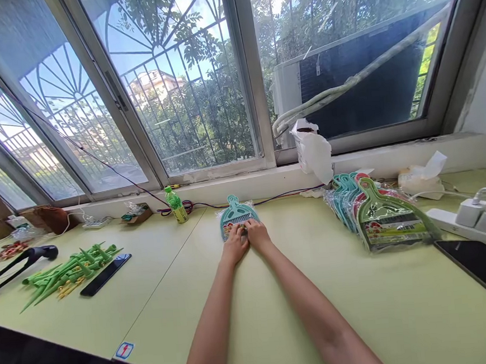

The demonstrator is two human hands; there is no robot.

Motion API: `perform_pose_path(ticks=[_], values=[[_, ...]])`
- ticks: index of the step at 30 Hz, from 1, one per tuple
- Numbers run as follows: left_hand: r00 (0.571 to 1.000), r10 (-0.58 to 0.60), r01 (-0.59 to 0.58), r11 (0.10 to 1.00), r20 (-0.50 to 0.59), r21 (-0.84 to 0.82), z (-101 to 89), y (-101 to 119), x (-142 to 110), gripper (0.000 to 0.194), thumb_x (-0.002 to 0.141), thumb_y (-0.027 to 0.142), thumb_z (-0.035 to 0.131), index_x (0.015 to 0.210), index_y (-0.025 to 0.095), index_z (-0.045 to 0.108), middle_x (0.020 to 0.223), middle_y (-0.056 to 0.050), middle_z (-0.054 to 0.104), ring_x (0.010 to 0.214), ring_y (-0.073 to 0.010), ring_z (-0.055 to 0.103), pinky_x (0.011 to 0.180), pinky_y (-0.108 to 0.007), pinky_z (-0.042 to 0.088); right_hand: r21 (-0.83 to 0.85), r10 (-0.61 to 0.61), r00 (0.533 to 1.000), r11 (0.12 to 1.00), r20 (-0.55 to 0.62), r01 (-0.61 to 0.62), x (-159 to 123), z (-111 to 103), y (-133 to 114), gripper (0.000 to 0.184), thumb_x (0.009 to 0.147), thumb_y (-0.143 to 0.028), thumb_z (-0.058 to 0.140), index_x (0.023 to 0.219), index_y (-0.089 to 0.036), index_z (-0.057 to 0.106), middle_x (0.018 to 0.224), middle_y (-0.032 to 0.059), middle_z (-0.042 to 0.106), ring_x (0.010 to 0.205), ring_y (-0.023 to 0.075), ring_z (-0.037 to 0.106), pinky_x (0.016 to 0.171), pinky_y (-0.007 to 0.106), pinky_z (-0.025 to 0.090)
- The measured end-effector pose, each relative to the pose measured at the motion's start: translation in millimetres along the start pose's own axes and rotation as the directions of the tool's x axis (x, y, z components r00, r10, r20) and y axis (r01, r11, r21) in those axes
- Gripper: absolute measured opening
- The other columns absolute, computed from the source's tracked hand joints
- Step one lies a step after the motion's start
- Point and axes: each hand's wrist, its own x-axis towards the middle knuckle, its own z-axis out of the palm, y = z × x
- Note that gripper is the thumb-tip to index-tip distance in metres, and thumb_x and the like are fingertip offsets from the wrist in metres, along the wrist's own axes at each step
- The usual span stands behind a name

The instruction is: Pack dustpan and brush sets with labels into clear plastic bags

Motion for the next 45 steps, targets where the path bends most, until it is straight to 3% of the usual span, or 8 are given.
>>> perform_pose_path(ticks=[6,14,18,25,30,35,41,45], values=[[0.984,-0.168,0.175,0.977,-0.066,0.125,0.6,7.7,2.2,0.051,0.086,0.043,0.05,0.133,0.023,0.048,0.148,-0.009,0.04,0.138,-0.0289,0.031,0.112,-0.047,0.029,-0.028,0.082,0.996,0.996,-0.041,-0.083,-0.9,-2.9,-0.1,0.023,0.087,-0.009,0.046,0.104,-0.013,0.061,0.104,0.0126,0.064,0.096,0.022,0.059,0.093,0.033,0.04],[0.968,-0.218,0.237,0.956,-0.12,0.174,4.2,8.5,1.9,0.052,0.083,0.03,0.051,0.134,0.023,0.049,0.148,-0.01,0.038,0.137,-0.0341,0.03,0.107,-0.052,0.033,-0.097,0.13,0.988,0.986,-0.078,-0.137,0.1,-4.8,3.7,0.03,0.087,-0.004,0.037,0.1,-0.011,0.064,0.097,0.0123,0.067,0.09,0.0205,0.061,0.109,0.04,0.026],[0.977,-0.183,0.198,0.969,-0.107,0.148,4.3,4.4,2.9,0.051,0.082,0.025,0.051,0.133,0.018,0.049,0.149,-0.014,0.036,0.139,-0.033,0.029,0.112,-0.054,0.025,-0.071,0.135,0.988,0.988,-0.076,-0.14,-0.6,-4.5,3.9,0.03,0.086,-0.003,0.038,0.1,-0.011,0.064,0.099,0.0126,0.067,0.09,0.0209,0.061,0.11,0.042,0.025],[0.99,0.141,-0.141,0.99,0.012,0.027,10.4,-2.6,6.7,0.042,0.095,0.031,0.036,0.133,0.023,0.05,0.147,-0.009,0.041,0.139,-0.0221,0.032,0.113,-0.048,0.029,-0.048,0.124,0.99,0.991,-0.066,-0.128,-2.2,-9.5,5.4,0.023,0.087,-0.01,0.045,0.1,-0.014,0.064,0.101,0.0126,0.067,0.095,0.0227,0.06,0.109,0.043,0.025],[0.999,-0.021,0.021,1.0,-0.027,-0.017,14.1,-6.4,8.6,0.041,0.096,0.034,0.036,0.131,0.022,0.051,0.145,-0.011,0.044,0.137,-0.0233,0.036,0.113,-0.049,0.028,-0.036,0.119,0.991,0.992,-0.059,-0.121,-2.2,-9.0,4.9,0.023,0.085,-0.01,0.048,0.102,-0.014,0.063,0.103,0.0138,0.066,0.098,0.0243,0.059,0.108,0.043,0.025],[0.948,-0.255,0.25,0.967,-0.189,-0.046,16.9,-11.2,11.4,0.044,0.094,0.035,0.038,0.129,0.012,0.05,0.144,-0.02,0.04,0.137,-0.0285,0.034,0.111,-0.048,0.03,-0.053,0.097,0.993,0.994,-0.063,-0.1,-2.5,-7.8,2.2,0.033,0.085,-0.003,0.038,0.105,-0.014,0.063,0.104,0.014,0.066,0.098,0.0233,0.058,0.108,0.043,0.022],[0.935,-0.251,0.236,0.968,-0.251,-0.089,21.9,-15.7,12.2,0.038,0.092,0.036,0.041,0.125,0.019,0.051,0.14,-0.015,0.045,0.135,-0.027,0.037,0.11,-0.046,0.032,-0.013,0.104,0.992,0.994,-0.076,-0.106,-2.2,-6.3,3.9,0.035,0.084,-0.001,0.037,0.105,-0.014,0.062,0.106,0.0129,0.065,0.101,0.023,0.056,0.106,0.042,0.025],[0.954,-0.217,0.22,0.975,-0.207,-0.008,15.0,-11.4,10.8,0.036,0.094,0.035,0.039,0.122,0.016,0.053,0.142,-0.017,0.043,0.135,-0.0281,0.035,0.11,-0.048,0.031,0.031,0.122,0.99,0.992,-0.076,-0.119,-1.3,-4.3,6.9,0.034,0.084,-0.002,0.039,0.106,-0.015,0.062,0.108,0.0119,0.065,0.103,0.0223,0.055,0.103,0.04,0.027]])
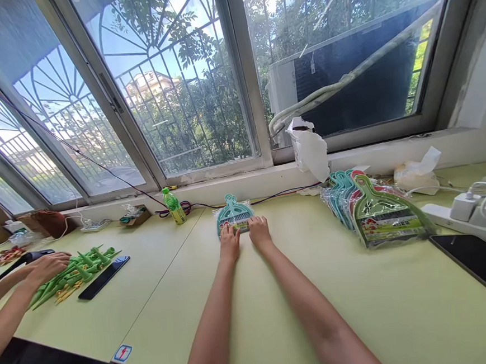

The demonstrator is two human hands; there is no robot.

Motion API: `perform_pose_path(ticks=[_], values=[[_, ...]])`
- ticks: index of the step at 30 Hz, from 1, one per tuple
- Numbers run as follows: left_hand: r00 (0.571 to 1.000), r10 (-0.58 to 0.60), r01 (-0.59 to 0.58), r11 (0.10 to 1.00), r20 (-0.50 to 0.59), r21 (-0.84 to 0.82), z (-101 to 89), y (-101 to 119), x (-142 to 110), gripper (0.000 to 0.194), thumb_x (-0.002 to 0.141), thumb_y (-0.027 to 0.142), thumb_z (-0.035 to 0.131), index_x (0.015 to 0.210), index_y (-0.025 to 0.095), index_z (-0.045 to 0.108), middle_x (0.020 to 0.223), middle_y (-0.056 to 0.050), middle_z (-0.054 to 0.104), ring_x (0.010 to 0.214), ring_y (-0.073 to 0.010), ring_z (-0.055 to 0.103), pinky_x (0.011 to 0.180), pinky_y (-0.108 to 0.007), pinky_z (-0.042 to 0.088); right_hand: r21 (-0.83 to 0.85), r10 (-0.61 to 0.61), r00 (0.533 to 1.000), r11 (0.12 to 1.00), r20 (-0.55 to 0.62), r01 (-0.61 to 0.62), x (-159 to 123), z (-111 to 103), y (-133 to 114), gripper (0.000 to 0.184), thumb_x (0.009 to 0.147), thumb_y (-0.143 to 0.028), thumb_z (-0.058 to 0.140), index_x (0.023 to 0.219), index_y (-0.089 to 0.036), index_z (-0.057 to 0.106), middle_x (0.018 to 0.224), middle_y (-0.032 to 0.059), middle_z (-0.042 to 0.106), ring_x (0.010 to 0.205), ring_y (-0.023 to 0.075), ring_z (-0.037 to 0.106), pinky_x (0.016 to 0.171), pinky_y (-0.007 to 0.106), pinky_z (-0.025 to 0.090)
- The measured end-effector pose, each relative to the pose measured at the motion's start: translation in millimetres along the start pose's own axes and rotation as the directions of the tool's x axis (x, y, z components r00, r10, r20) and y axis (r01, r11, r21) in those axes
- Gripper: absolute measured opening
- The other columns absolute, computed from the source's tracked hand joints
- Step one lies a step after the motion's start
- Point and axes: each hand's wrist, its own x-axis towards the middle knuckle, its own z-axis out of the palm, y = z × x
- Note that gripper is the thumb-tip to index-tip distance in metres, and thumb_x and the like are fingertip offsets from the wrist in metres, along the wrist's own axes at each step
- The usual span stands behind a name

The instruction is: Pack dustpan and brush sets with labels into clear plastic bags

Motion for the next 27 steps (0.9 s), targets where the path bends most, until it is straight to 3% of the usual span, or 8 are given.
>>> perform_pose_path(ticks=[2,5,7,16,20,27], values=[[0.994,0.099,-0.101,0.994,0.05,0.033,-6.3,4.3,-0.7,0.038,0.095,0.036,0.038,0.125,0.016,0.051,0.144,-0.016,0.042,0.136,-0.028,0.034,0.111,-0.05,0.028,0.009,0.003,1.0,1.0,0.003,-0.003,0.2,0.1,0.7,0.03,0.084,-0.004,0.042,0.105,-0.015,0.062,0.107,0.0119,0.065,0.103,0.0224,0.055,0.102,0.039,0.028],[0.936,0.318,-0.322,0.947,0.15,0.003,-12.4,9.7,-1.5,0.044,0.096,0.041,0.036,0.134,0.02,0.045,0.147,-0.01,0.041,0.138,-0.0246,0.032,0.114,-0.048,0.023,0.01,-0.005,1.0,1.0,0.016,0.005,-0.2,-1.3,0.9,0.023,0.084,-0.009,0.05,0.103,-0.014,0.061,0.107,0.0125,0.064,0.103,0.0231,0.055,0.1,0.037,0.03],[0.912,0.35,-0.35,0.936,0.215,-0.039,-12.1,10.4,-1.6,0.046,0.096,0.042,0.033,0.137,0.021,0.042,0.146,-0.008,0.042,0.138,-0.0222,0.033,0.115,-0.044,0.025,0.003,-0.01,1.0,1.0,0.021,0.01,-0.3,-2.1,0.9,0.022,0.084,-0.013,0.053,0.104,-0.014,0.061,0.107,0.0132,0.064,0.104,0.0237,0.054,0.098,0.037,0.031],[0.933,0.243,-0.23,0.97,0.266,-0.077,-3.7,4.4,-1.5,0.044,0.098,0.038,0.028,0.136,0.021,0.043,0.147,-0.009,0.042,0.14,-0.0215,0.03,0.115,-0.046,0.023,0.11,-0.126,0.986,0.987,0.106,0.114,0.8,-1.4,2.1,0.031,0.089,-0.014,0.045,0.115,-0.022,0.061,0.114,0.007,0.067,0.109,0.0202,0.053,0.087,0.032,0.033],[0.933,0.221,-0.198,0.974,0.286,-0.107,-7.1,7.6,-2.0,0.045,0.098,0.038,0.029,0.137,0.021,0.042,0.149,-0.008,0.039,0.141,-0.0221,0.029,0.115,-0.047,0.021,0.072,-0.131,0.987,0.99,0.096,0.125,0.4,-1.8,-0.1,0.03,0.089,-0.014,0.044,0.111,-0.019,0.063,0.11,0.0095,0.068,0.104,0.0224,0.056,0.091,0.036,0.031],[0.987,-0.05,0.04,0.997,0.154,0.062,-12.0,14.0,-3.6,0.05,0.097,0.044,0.03,0.14,0.021,0.039,0.148,-0.01,0.04,0.138,-0.0231,0.033,0.111,-0.045,0.03,0.026,-0.065,0.995,0.998,0.081,0.064,0.0,-2.8,-2.1,0.037,0.089,-0.008,0.038,0.116,-0.014,0.062,0.108,0.0135,0.069,0.101,0.0242,0.059,0.104,0.043,0.02]])
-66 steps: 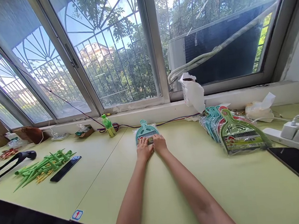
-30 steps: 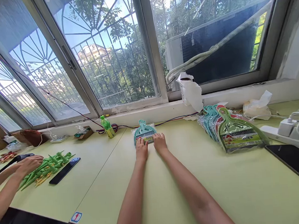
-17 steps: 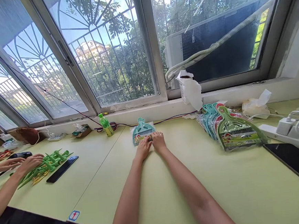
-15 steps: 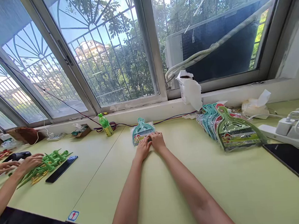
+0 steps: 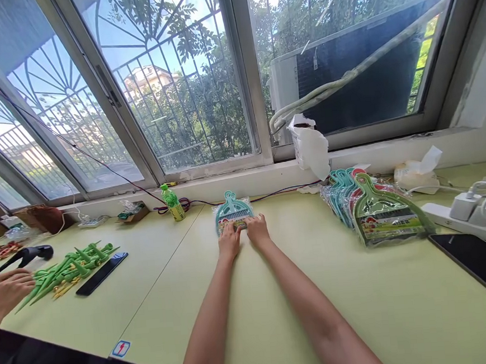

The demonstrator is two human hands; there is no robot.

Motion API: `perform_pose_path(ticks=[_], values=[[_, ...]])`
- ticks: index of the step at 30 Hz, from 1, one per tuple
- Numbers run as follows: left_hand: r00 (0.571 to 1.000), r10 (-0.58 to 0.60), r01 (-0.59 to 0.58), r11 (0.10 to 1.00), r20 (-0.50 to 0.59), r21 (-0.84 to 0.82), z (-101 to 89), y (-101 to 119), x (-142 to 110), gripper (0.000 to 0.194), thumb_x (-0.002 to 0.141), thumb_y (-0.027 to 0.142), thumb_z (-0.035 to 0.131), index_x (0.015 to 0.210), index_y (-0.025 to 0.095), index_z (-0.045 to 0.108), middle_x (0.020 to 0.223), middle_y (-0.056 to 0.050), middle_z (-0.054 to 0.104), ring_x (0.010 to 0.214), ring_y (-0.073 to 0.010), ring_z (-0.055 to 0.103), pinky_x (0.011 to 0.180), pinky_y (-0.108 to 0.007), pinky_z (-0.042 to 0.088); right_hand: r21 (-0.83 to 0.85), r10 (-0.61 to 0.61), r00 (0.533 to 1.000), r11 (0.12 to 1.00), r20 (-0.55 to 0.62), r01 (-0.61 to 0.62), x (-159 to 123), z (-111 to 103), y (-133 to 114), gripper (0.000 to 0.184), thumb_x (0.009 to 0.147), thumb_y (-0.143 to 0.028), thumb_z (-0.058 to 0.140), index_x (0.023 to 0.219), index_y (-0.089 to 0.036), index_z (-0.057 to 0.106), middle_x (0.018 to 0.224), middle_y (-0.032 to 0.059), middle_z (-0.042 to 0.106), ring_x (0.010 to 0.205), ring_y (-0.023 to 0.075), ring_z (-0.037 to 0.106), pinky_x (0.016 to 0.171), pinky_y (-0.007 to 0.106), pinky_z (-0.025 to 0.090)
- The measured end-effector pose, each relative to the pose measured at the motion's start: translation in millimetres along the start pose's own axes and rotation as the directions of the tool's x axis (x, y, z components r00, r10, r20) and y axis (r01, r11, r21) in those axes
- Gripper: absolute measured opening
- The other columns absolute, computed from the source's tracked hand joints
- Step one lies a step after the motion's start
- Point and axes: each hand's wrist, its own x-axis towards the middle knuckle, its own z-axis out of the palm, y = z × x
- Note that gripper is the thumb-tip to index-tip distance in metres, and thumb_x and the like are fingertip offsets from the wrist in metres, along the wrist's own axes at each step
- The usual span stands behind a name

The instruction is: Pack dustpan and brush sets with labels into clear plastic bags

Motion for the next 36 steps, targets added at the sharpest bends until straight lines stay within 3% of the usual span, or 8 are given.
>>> perform_pose_path(ticks=[4,8,11,14,17,22,29,36], values=[[0.987,-0.103,0.12,0.983,-0.12,0.14,1.5,-0.1,-1.3,0.05,0.096,0.039,0.031,0.14,0.015,0.04,0.145,-0.015,0.043,0.136,-0.0282,0.037,0.113,-0.056,0.019,-0.013,0.039,0.999,0.999,-0.001,-0.039,-0.5,-0.2,1.3,0.041,0.087,-0.005,0.037,0.12,-0.013,0.059,0.107,0.0124,0.069,0.099,0.0222,0.06,0.107,0.043,0.017],[0.984,-0.075,0.117,0.957,-0.163,0.266,1.0,-0.7,-1.0,0.049,0.091,0.027,0.04,0.137,0.01,0.044,0.146,-0.018,0.041,0.134,-0.0328,0.038,0.114,-0.061,0.007,0.018,0.045,0.999,0.999,0.005,-0.045,1.2,3.2,3.0,0.043,0.087,-0.004,0.036,0.122,-0.014,0.059,0.11,0.0121,0.068,0.102,0.0213,0.06,0.104,0.041,0.021],[0.982,0.057,-0.012,0.97,-0.18,0.241,-5.7,1.3,-0.6,0.046,0.088,0.021,0.042,0.133,0.013,0.049,0.15,-0.015,0.035,0.137,-0.033,0.032,0.114,-0.059,0.016,0.036,0.042,0.999,0.998,-0.007,-0.042,3.0,6.3,4.1,0.042,0.088,-0.006,0.036,0.121,-0.014,0.06,0.111,0.0133,0.068,0.103,0.0215,0.06,0.102,0.04,0.023],[0.94,0.276,-0.244,0.955,-0.202,0.17,-11.8,2.9,-0.8,0.043,0.088,0.013,0.037,0.127,0.017,0.054,0.152,-0.009,0.032,0.136,-0.0262,0.036,0.113,-0.046,0.029,0.045,0.042,0.999,0.998,-0.017,-0.041,3.7,7.7,4.6,0.042,0.088,-0.007,0.035,0.119,-0.014,0.062,0.115,0.0143,0.067,0.104,0.0212,0.059,0.103,0.039,0.023],[0.937,0.334,-0.323,0.94,-0.099,0.107,-9.8,0.8,-0.2,0.042,0.088,0.014,0.038,0.127,0.017,0.055,0.146,-0.009,0.042,0.131,-0.0235,0.043,0.111,-0.041,0.034,0.048,0.041,0.999,0.998,0.005,-0.041,3.5,7.4,4.4,0.042,0.089,-0.008,0.036,0.12,-0.016,0.062,0.124,0.0136,0.063,0.109,0.0213,0.057,0.107,0.04,0.02],[0.962,0.248,-0.254,0.966,0.116,0.043,-0.2,-6.5,2.1,0.048,0.091,0.024,0.039,0.139,0.02,0.043,0.149,-0.006,0.038,0.137,-0.0221,0.035,0.113,-0.044,0.028,-0.005,-0.027,0.997,1.0,0.07,0.027,2.3,6.7,3.5,0.044,0.089,-0.014,0.04,0.13,-0.016,0.054,0.137,0.0116,0.053,0.119,0.0233,0.051,0.113,0.047,0.01],[0.969,0.217,-0.224,0.974,0.114,0.047,-1.4,-5.7,0.8,0.049,0.092,0.026,0.037,0.141,0.022,0.042,0.151,-0.005,0.035,0.139,-0.0202,0.032,0.114,-0.042,0.026,0.021,-0.104,0.994,0.994,0.025,0.104,-0.7,-0.5,0.4,0.042,0.089,-0.011,0.038,0.126,-0.019,0.058,0.135,0.0096,0.055,0.121,0.0214,0.05,0.115,0.05,0.011],[0.977,0.201,-0.203,0.979,0.071,0.03,-5.0,-1.8,-1.3,0.05,0.089,0.02,0.04,0.139,0.025,0.045,0.148,-0.005,0.041,0.136,-0.0212,0.037,0.112,-0.043,0.03,0.034,-0.223,0.971,0.973,-0.088,0.227,-16.1,-23.6,-1.3,0.06,0.085,-0.003,0.03,0.141,-0.021,0.042,0.132,0.0041,0.058,0.124,0.0157,0.049,0.117,0.042,0.013]])
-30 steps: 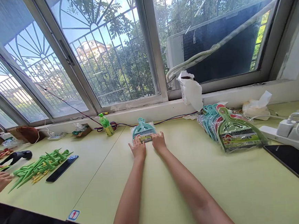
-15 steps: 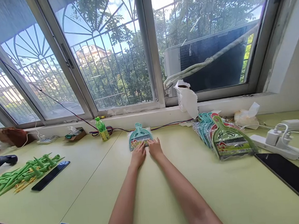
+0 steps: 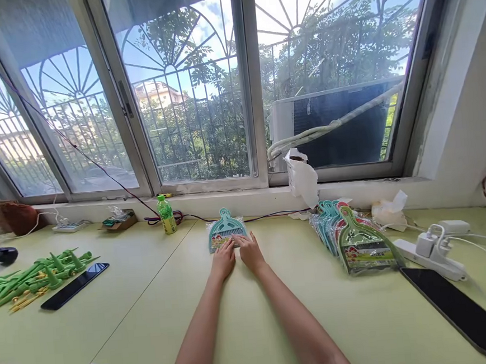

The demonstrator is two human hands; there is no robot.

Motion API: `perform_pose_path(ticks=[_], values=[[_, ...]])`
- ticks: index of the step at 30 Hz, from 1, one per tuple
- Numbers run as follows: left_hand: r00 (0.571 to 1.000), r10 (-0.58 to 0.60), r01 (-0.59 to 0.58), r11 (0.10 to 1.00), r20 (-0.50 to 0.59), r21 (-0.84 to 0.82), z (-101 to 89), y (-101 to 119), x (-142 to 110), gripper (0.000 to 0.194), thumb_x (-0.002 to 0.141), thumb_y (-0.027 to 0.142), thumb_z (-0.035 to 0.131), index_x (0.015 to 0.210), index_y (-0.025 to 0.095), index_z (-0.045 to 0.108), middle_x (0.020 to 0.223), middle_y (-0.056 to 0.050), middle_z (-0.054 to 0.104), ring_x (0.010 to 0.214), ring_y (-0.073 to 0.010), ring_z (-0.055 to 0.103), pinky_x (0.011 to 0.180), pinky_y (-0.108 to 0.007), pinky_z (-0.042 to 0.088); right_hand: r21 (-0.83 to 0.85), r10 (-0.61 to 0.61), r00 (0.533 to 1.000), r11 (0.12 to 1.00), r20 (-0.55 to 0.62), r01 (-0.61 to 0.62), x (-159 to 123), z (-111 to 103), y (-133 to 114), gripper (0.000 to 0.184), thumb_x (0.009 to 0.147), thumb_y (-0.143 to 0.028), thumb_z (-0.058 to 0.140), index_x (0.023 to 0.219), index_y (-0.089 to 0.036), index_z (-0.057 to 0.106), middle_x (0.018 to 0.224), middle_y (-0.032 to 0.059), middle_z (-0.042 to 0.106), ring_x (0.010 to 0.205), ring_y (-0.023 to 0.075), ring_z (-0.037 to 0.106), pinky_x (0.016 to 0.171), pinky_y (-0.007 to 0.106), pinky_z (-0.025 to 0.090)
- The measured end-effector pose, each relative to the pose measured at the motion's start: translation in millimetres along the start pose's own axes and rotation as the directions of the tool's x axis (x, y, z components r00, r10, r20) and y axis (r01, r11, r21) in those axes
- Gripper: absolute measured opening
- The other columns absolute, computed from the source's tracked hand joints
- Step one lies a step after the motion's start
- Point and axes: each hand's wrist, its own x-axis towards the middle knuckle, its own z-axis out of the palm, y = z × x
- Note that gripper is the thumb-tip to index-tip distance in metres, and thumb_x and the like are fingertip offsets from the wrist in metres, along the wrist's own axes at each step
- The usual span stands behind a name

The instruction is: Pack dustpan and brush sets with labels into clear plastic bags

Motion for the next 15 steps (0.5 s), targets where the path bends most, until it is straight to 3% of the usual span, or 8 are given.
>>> perform_pose_path(ticks=[5,8,11,13,15], values=[[1.0,-0.019,0.018,0.999,-0.019,-0.031,-0.2,2.3,-1.1,0.048,0.088,0.02,0.041,0.135,0.023,0.05,0.147,-0.004,0.041,0.136,-0.0214,0.038,0.113,-0.041,0.029,-0.109,0.093,0.994,0.989,-0.065,-0.1,-35.5,-32.0,23.5,0.063,0.081,0.0,0.027,0.139,-0.02,0.045,0.134,0.0026,0.057,0.128,0.0156,0.046,0.116,0.042,0.018],[0.999,-0.026,0.025,0.998,-0.024,-0.05,1.4,1.9,-1.0,0.048,0.089,0.022,0.039,0.135,0.023,0.05,0.148,-0.003,0.041,0.136,-0.0216,0.037,0.113,-0.042,0.029,-0.22,0.172,0.975,0.955,-0.139,-0.2,-74.3,-58.4,36.2,0.067,0.079,-0.001,0.027,0.143,-0.021,0.039,0.144,0.0035,0.045,0.137,0.019,0.036,0.116,0.048,0.017],[0.999,-0.026,0.025,0.998,-0.032,-0.049,4.0,0.8,-0.5,0.049,0.088,0.021,0.039,0.136,0.026,0.05,0.149,-0.003,0.039,0.137,-0.0221,0.035,0.113,-0.043,0.028,-0.363,0.09,0.991,0.924,-0.101,-0.121,-119.8,-88.3,43.8,0.073,0.08,-0.002,0.026,0.145,-0.034,0.032,0.15,-0.0053,0.034,0.142,0.0172,0.025,0.118,0.052,0.008],[0.999,-0.025,0.024,0.999,-0.023,-0.041,5.3,-0.3,-0.2,0.051,0.088,0.02,0.039,0.137,0.026,0.048,0.15,-0.003,0.037,0.138,-0.0226,0.034,0.113,-0.044,0.026,-0.444,0.153,0.972,0.869,-0.178,-0.218,-144.4,-109.1,52.3,0.071,0.082,-0.005,0.027,0.144,-0.039,0.032,0.151,-0.0074,0.032,0.143,0.0172,0.022,0.118,0.053,0.005],[1.0,-0.024,0.024,0.999,0.001,-0.036,5.7,-1.6,-0.5,0.051,0.089,0.021,0.038,0.139,0.025,0.046,0.151,-0.003,0.035,0.139,-0.0227,0.032,0.114,-0.044,0.025,-0.496,0.227,0.935,0.799,-0.272,-0.338,-160.5,-128.4,68.4,0.066,0.084,-0.006,0.03,0.144,-0.034,0.034,0.151,-0.0019,0.034,0.143,0.0212,0.022,0.117,0.056,0.005]])
